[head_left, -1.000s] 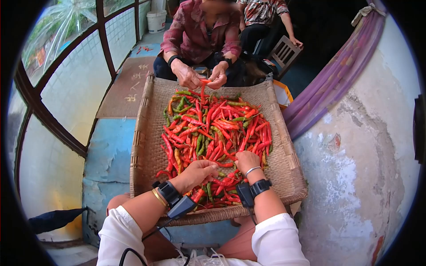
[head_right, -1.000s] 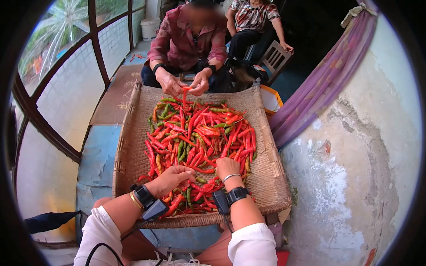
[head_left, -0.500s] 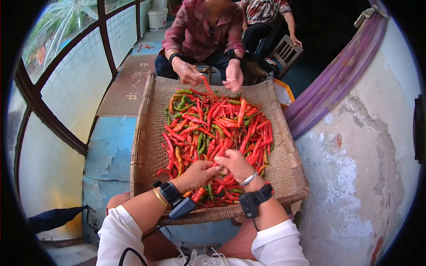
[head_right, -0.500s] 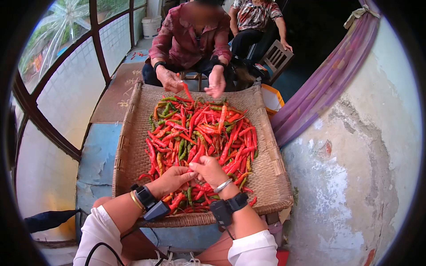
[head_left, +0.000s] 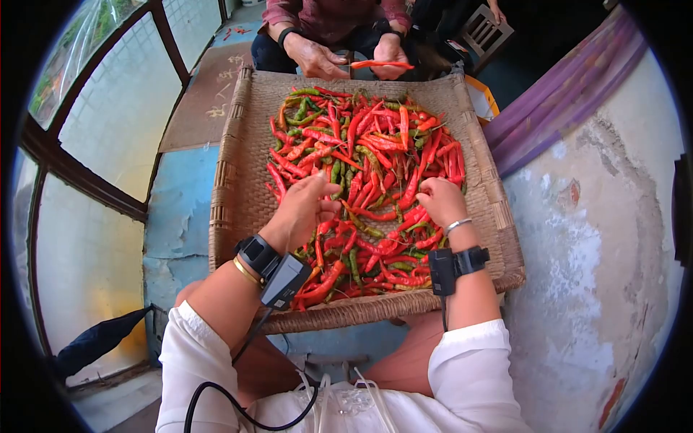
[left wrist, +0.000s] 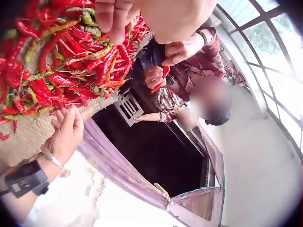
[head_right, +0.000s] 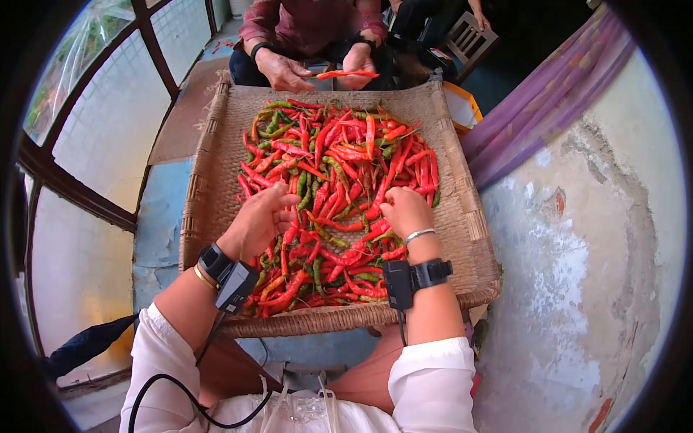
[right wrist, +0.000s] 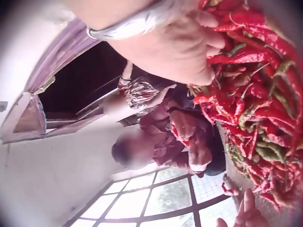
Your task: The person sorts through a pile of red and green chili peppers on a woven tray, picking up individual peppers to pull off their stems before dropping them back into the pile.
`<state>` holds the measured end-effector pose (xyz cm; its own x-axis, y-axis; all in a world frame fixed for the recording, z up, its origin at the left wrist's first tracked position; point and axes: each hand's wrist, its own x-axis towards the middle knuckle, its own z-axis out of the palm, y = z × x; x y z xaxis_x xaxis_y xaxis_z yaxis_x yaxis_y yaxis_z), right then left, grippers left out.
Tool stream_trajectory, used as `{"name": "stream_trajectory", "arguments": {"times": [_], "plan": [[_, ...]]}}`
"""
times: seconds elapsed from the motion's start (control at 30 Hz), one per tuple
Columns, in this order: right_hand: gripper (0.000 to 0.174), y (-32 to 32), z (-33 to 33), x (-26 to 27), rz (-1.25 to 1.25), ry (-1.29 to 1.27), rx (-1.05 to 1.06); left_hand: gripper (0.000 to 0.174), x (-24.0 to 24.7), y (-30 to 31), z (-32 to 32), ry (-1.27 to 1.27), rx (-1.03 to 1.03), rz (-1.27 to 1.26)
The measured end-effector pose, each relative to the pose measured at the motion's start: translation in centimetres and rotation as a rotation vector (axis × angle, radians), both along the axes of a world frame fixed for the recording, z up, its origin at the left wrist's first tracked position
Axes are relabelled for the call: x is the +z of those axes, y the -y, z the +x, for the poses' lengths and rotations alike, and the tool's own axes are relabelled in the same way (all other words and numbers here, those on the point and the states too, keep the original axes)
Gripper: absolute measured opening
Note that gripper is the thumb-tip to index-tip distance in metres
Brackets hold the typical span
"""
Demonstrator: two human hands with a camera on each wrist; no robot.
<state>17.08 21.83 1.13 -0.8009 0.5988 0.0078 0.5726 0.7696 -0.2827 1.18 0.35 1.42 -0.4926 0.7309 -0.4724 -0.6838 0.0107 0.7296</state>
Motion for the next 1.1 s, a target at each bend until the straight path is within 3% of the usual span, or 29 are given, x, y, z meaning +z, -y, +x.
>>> {"name": "stream_trajectory", "arguments": {"times": [0.03, 0.1, 0.13, 0.23, 0.37, 0.47, 0.53, 0.57, 0.63, 0.67, 0.73, 0.83, 0.87, 1.03, 1.1], "plan": [[0.017, 0.4, -0.2, -0.3, -0.005, 0.007, -0.003, 0.028, 0.1, -0.1, 0.5, 0.007, -0.003, -0.005], [0.017, 1.1, -0.6, -0.8, -0.015, 0.044, 0.164, 0.024, 0.3, -0.3, 1.2, -0.062, -0.246, 0.008], [0.017, 1.4, -0.9, -1.6, -0.053, -0.020, 0.239, 0.023, 0.1, -0.3, 1.5, -0.059, -0.275, -0.007], [0.017, 3.8, -1.9, -2.7, -0.057, -0.058, 0.439, 0.022, -0.1, -0.3, 1.8, -0.076, -0.262, -0.028], [0.018, 4.8, -2.1, -3.4, 0.053, -0.009, 0.462, 0.020, -0.9, -0.4, 1.7, -0.113, -0.232, -0.064], [0.018, 3.5, -2.1, -2.0, 0.004, -0.075, 0.345, 0.021, -1.2, -0.3, 1.8, -0.308, -0.392, -0.095], [0.018, 2.4, -2.3, -0.6, 0.012, -0.219, 0.186, 0.025, -0.8, 0.3, 1.9, -1.088, -0.906, -0.216], [0.017, 2.0, -2.6, 0.0, 0.074, -0.231, 0.178, 0.025, -1.3, 0.6, 2.1, -1.085, -0.901, -0.217], [0.019, 0.8, -3.7, 0.5, 0.180, -0.245, 0.208, 0.026, -1.9, 0.9, 2.5, -1.352, -1.071, -0.276], [0.019, 0.5, -4.3, 0.6, 0.180, -0.244, 0.208, 0.031, -1.9, 0.8, 2.3, -1.294, -1.140, -0.243], [0.019, 0.3, -6.0, 0.9, 0.412, -0.313, 0.318, 0.035, -2.5, 0.7, 2.4, -1.347, -1.037, -0.172], [0.017, -0.2, -8.3, -0.7, 0.540, -0.288, 0.285, 0.044, -3.0, 0.7, 2.7, -1.382, -0.918, -0.084], [0.016, -0.2, -8.6, -1.4, 0.540, -0.178, 0.238, 0.047, -3.1, 0.7, 2.7, -1.367, -0.908, -0.068], [0.019, 0.3, -8.4, -1.6, 0.541, -0.139, 0.224, 0.046, -2.0, 0.3, 2.4, -1.333, -0.899, -0.107], [0.025, 1.0, -7.5, -0.8, 0.305, -0.107, 0.110, 0.044, -2.0, 0.1, 2.5, -1.324, -0.865, -0.153]]}}
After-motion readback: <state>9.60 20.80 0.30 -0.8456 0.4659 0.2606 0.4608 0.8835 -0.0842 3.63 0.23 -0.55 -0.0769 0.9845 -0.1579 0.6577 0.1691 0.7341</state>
